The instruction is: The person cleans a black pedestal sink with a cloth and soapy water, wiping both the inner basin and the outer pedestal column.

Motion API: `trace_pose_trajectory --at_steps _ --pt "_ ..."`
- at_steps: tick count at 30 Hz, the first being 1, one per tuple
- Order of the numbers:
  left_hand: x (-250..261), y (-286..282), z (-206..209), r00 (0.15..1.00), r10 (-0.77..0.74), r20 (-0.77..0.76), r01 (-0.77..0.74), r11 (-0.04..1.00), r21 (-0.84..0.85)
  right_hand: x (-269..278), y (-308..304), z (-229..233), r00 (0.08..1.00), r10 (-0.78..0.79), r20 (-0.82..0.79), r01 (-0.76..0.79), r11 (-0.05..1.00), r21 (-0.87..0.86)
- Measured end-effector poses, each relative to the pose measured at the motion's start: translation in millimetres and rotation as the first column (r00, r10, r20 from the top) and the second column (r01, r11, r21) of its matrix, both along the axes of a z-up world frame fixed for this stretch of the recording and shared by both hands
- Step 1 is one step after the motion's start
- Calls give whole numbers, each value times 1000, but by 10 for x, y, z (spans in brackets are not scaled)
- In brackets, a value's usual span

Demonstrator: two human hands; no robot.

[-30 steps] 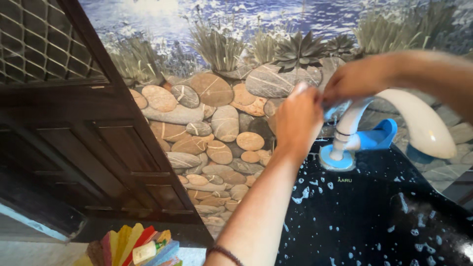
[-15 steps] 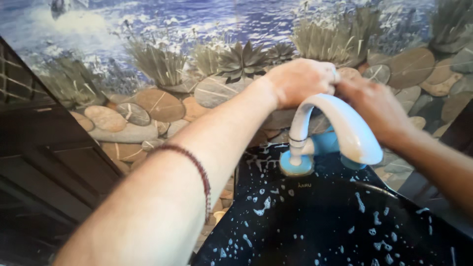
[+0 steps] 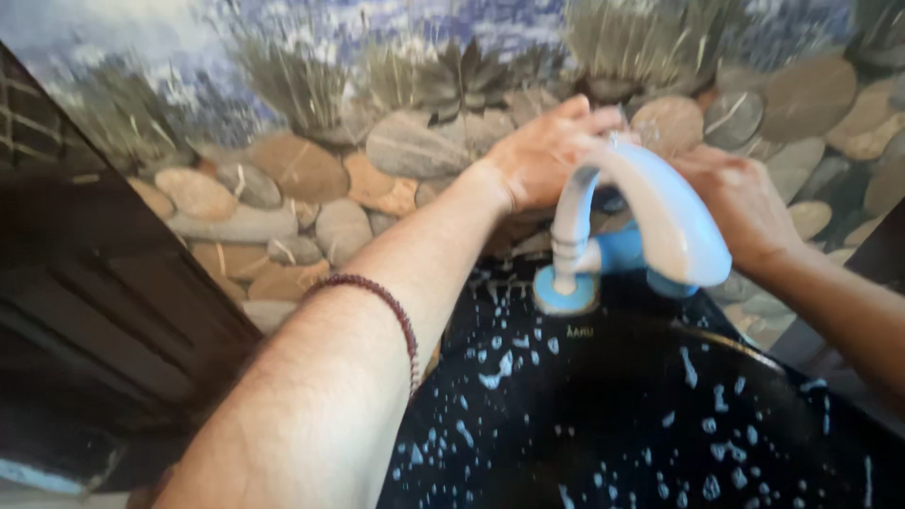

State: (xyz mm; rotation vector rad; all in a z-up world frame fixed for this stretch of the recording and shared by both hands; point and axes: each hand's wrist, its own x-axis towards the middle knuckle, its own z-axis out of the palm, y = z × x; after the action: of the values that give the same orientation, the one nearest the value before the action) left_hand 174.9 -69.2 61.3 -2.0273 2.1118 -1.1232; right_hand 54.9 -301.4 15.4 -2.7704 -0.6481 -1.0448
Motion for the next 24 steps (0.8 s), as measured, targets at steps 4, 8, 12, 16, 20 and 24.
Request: trace_pose_trajectory --at_steps 4,8,12,16,20,24 --pt "-12 164 -133 979 93 184 -109 991 77 -14 -16 -114 1000 26 2 -26 999 46" --pt "-33 167 -303 984 145 101 -134 985 -106 -67 145 -157 995 96 27 -97 994 54" --pt "-66 270 -491 961 233 -147 -250 962 -108 -79 264 -213 980 183 -74 -160 957 243" --pt "-334 458 -813 942 299 -154 -323 933 -161 31 142 -500 962 218 -162 -156 931 329" --pt "-650 428 -1016 779 358 -515 -467 879 -95 126 55 -775 974 167 -152 -98 919 382" --pt "-791 366 -1075 635 230 -738 -520 833 -189 60 74 -781 910 283 -302 -66 821 568"
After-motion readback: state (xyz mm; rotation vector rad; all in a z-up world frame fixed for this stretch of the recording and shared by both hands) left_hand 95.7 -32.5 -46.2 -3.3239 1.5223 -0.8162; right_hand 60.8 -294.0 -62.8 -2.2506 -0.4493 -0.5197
